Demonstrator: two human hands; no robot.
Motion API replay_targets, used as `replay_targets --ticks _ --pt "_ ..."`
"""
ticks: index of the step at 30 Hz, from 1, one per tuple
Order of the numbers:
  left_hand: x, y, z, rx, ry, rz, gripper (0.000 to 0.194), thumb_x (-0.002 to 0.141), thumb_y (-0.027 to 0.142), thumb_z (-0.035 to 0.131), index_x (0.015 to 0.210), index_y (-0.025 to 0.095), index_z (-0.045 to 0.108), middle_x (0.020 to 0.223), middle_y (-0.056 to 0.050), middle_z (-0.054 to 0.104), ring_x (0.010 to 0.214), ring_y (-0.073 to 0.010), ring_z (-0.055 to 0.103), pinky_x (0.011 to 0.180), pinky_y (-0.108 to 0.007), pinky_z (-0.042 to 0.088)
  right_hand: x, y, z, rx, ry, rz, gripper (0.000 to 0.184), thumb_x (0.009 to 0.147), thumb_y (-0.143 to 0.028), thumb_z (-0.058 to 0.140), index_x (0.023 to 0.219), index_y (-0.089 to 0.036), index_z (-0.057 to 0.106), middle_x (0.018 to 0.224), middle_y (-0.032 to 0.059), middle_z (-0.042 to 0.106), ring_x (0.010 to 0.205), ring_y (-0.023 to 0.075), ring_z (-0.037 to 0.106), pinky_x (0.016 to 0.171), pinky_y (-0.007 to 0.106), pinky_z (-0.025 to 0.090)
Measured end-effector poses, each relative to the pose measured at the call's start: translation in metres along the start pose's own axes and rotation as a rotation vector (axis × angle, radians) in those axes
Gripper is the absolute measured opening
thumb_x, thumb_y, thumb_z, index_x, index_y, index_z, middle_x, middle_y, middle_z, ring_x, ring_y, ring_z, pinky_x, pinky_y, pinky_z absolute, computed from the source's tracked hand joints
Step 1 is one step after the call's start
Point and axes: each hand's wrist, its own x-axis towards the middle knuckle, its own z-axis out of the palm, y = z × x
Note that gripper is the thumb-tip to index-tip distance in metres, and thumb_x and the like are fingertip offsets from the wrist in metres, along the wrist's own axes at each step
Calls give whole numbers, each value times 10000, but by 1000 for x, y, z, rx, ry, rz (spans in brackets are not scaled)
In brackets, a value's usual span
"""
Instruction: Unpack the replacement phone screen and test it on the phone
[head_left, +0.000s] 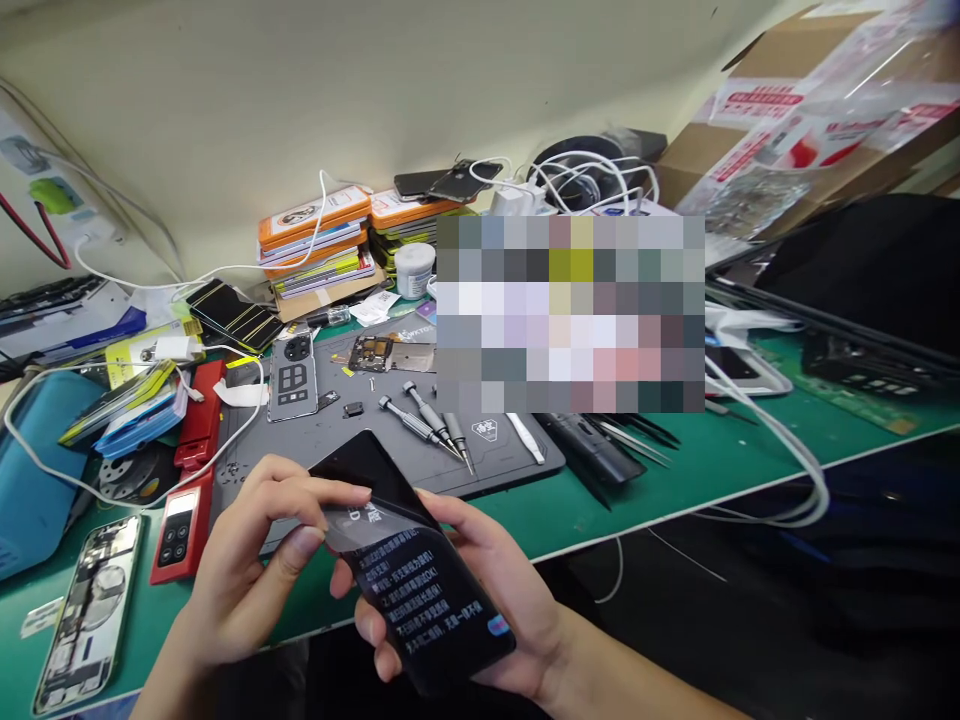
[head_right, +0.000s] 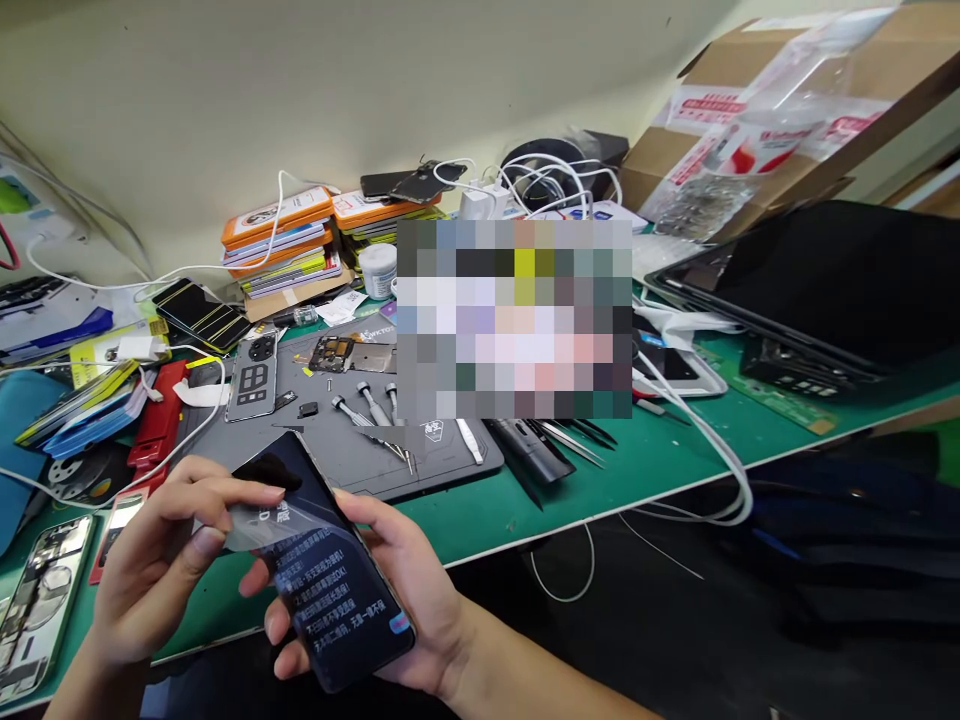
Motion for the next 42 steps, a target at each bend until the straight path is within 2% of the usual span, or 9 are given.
replay_targets --ticks 3,6,9,15,19,23,32,38,42 --pt "4 -6 2 40 44 45 115 1045 173 551 1050 278 598 1342 -31 745 997 -232 554 859 -410 448 1 0 -2 17 26 -17 708 957 -616 494 1218 2 723 1063 153 766 832 214 705 786 340 569" --pt "5 -12 2 91 64 77 119 1027 167 589 1046 277 628 1366 -33 694 1127 -233 586 906 -392 456 2 2 -4 32 59 -42 705 957 -617 498 1251 -12 712 1177 175 752 856 211 707 778 348 588" --pt "5 -18 3 86 101 80 148 1003 154 627 1058 286 664 1327 -41 631 1206 -230 578 937 -356 477 4 2 -6 33 82 -53 707 960 -619 499 1241 -7 712 1161 178 752 865 214 703 784 352 588" --pt "5 -26 8 66 141 65 182 978 115 659 1040 283 690 1278 -27 576 1109 -172 580 950 -273 504 7 3 -12 5 160 -64 679 939 -633 554 1197 -28 725 1119 159 743 820 204 680 736 345 595" --pt "5 -29 15 47 162 53 129 987 145 668 1006 269 697 1233 -43 593 1058 -171 612 955 -288 521 7 5 -14 -27 245 -58 652 916 -671 588 1160 -84 731 1076 107 730 760 179 650 684 320 591" --pt "5 -34 19 35 227 37 84 998 186 668 989 261 705 1211 -44 593 1053 -173 618 928 -296 538 6 5 -13 -52 305 -38 657 901 -673 629 1213 -101 707 1044 76 717 734 149 601 652 284 567" --pt "9 -35 21 41 237 65 62 1007 211 661 974 240 705 1159 -60 612 1105 -192 628 976 -326 548 4 6 -13 -53 326 -51 574 932 -646 618 1150 -127 725 1045 74 726 733 146 601 644 286 573" --pt "8 -35 21 51 239 59 56 1010 223 661 981 243 705 1159 -60 614 1107 -197 626 961 -335 553 2 4 -13 -109 324 -52 626 994 -690 511 1285 -168 695 1159 108 769 844 210 708 754 409 638" --pt "8 -35 20 63 236 47 65 1016 232 652 978 245 703 1162 -60 615 1093 -194 619 927 -326 557 0 4 -9 -151 349 -25 727 988 -765 480 1311 -144 676 1251 161 760 927 249 740 864 489 622"
